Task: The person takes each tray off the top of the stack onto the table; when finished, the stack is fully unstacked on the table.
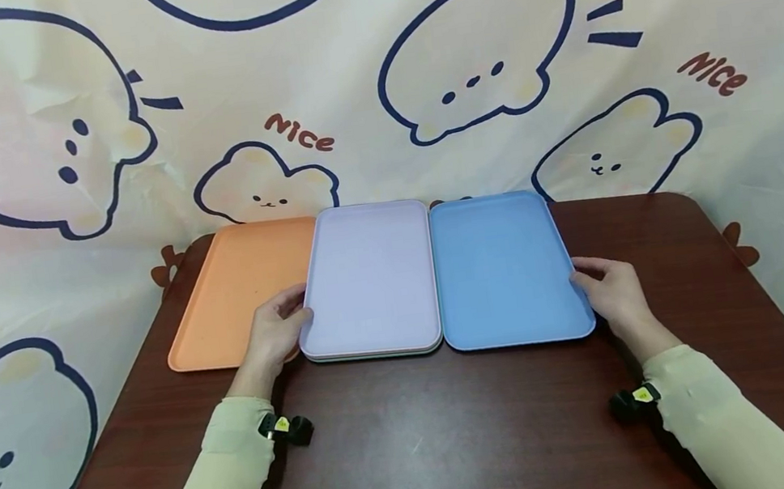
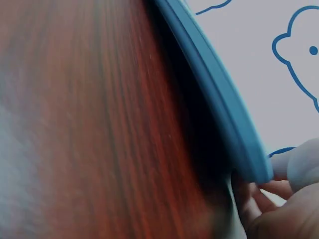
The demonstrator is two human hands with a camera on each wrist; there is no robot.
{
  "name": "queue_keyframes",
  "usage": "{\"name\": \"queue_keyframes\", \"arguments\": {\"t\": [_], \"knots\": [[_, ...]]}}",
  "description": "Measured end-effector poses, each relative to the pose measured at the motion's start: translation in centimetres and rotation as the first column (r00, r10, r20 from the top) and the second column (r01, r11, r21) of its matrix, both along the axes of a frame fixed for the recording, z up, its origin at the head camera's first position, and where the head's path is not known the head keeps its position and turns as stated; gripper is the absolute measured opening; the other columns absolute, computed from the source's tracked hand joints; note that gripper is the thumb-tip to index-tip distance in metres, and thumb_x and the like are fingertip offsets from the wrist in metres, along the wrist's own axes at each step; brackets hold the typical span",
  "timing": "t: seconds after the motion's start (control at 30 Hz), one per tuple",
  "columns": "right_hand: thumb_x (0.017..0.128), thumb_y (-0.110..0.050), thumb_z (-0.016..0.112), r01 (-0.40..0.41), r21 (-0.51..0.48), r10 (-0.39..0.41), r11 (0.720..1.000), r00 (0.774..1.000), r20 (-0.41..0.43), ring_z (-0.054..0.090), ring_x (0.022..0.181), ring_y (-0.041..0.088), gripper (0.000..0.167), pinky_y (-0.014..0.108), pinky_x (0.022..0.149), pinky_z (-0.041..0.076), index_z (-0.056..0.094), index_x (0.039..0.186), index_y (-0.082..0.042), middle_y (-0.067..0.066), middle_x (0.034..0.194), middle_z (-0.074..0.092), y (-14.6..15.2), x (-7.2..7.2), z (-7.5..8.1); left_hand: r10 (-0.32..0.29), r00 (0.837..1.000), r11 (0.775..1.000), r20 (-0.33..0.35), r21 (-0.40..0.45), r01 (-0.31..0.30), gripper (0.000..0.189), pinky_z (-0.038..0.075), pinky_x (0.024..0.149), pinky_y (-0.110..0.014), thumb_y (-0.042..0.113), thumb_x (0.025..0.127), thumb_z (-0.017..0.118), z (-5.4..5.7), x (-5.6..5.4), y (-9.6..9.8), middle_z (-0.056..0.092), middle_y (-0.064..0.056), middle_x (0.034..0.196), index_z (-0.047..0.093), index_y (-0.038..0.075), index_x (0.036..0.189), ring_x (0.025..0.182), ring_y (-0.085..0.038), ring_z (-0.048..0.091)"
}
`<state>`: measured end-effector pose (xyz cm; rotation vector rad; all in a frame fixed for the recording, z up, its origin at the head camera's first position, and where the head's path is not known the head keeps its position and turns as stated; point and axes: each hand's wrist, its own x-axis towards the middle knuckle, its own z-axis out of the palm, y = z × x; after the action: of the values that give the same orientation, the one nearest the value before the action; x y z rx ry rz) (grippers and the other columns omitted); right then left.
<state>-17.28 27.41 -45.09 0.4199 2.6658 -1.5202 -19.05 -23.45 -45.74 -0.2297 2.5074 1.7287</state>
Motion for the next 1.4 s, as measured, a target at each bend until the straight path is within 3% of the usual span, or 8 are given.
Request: {"name": "queue_keyframes", "arguments": {"t": [0.13,0.27,0.43,0.53,0.77,0.93,1.23,1.4], "knots": [[0.109,-0.011,0.058,-0.088,0.153,0.092,0.984,0.996,-0.016,0.063,0.130,0.042,0.042,0.022,0.079,0.057,0.061,0.147,0.007,0.034,0.150,0.058,0.2,-0.4,0.0,0.005,1.000,1.000,0.009,-0.008,-0.005,0.053,0.039,0.130,-0.048,0.002,0.106,0.058,0.1,0.0,-0.1,0.049,-0.025,0.165,0.051,-0.002,0.158,0.155,-0.038,0.047],[0.108,-0.010,0.058,-0.179,0.308,0.199,0.934,0.979,-0.036,0.068,0.115,0.045,0.042,0.044,0.085,0.064,0.062,0.143,0.013,0.038,0.137,0.064,0.5,-0.9,0.0,0.012,1.000,1.000,0.014,-0.012,-0.012,0.053,0.040,0.129,-0.048,0.004,0.106,0.059,0.1,-0.1,-0.3,0.049,-0.023,0.165,0.052,0.000,0.158,0.155,-0.037,0.047],[0.109,-0.013,0.057,-0.218,0.324,0.233,0.920,0.972,-0.007,0.062,0.128,0.050,0.044,0.063,0.101,0.058,0.061,0.144,0.013,0.040,0.144,0.059,1.0,-1.1,0.4,0.012,1.000,1.000,0.017,0.004,-0.012,0.054,0.040,0.129,-0.047,0.004,0.106,0.059,0.0,-0.1,-0.4,0.049,-0.023,0.166,0.051,0.000,0.159,0.156,-0.037,0.047],[0.111,-0.018,0.057,-0.192,0.296,0.204,0.936,0.979,-0.012,0.060,0.133,0.049,0.044,0.057,0.100,0.059,0.062,0.146,0.009,0.038,0.148,0.058,1.2,-0.9,0.6,0.009,1.000,1.000,0.025,0.014,-0.010,0.054,0.039,0.129,-0.047,0.004,0.106,0.059,-0.2,-0.1,-0.5,0.048,-0.023,0.166,0.051,0.000,0.159,0.156,-0.037,0.047],[0.112,-0.023,0.059,-0.050,0.203,0.089,0.978,0.978,-0.189,0.073,0.103,0.015,0.041,0.004,0.072,0.050,0.068,0.143,0.003,0.028,0.134,0.073,0.4,-0.2,1.1,0.011,0.999,1.000,0.038,0.010,-0.011,0.054,0.040,0.129,-0.047,0.006,0.106,0.060,-0.2,0.0,-0.6,0.047,-0.022,0.167,0.052,0.002,0.159,0.157,-0.036,0.046],[0.111,-0.022,0.063,-0.124,0.069,0.136,0.990,0.967,-0.215,0.070,0.088,-0.008,0.040,0.006,0.075,0.054,0.069,0.140,0.004,0.028,0.129,0.075,-1.6,-0.3,1.5,0.017,0.999,1.000,0.039,0.018,-0.017,0.054,0.039,0.130,-0.047,0.006,0.106,0.061,-0.2,0.0,-0.6,0.047,-0.022,0.167,0.051,0.001,0.159,0.157,-0.036,0.046],[0.108,-0.015,0.067,-0.232,-0.065,0.212,0.971,0.950,-0.227,0.072,0.086,-0.006,0.036,0.009,0.081,0.058,0.070,0.134,0.009,0.031,0.122,0.076,-6.7,-1.4,0.9,0.011,0.999,0.999,0.044,0.047,-0.013,0.055,0.038,0.130,-0.046,0.007,0.105,0.061,-0.3,-0.1,-0.7,0.047,-0.020,0.167,0.052,0.002,0.159,0.157,-0.034,0.045],[0.108,-0.013,0.066,-0.245,-0.097,0.223,0.965,0.955,-0.194,0.078,0.093,0.010,0.034,0.012,0.082,0.059,0.070,0.134,0.009,0.029,0.123,0.077,-9.6,-2.1,0.6,0.003,0.999,0.998,0.046,0.062,-0.006,0.055,0.038,0.131,-0.046,0.008,0.105,0.061,-0.1,0.0,-0.7,0.047,-0.021,0.167,0.051,0.003,0.159,0.157,-0.034,0.044]]}}
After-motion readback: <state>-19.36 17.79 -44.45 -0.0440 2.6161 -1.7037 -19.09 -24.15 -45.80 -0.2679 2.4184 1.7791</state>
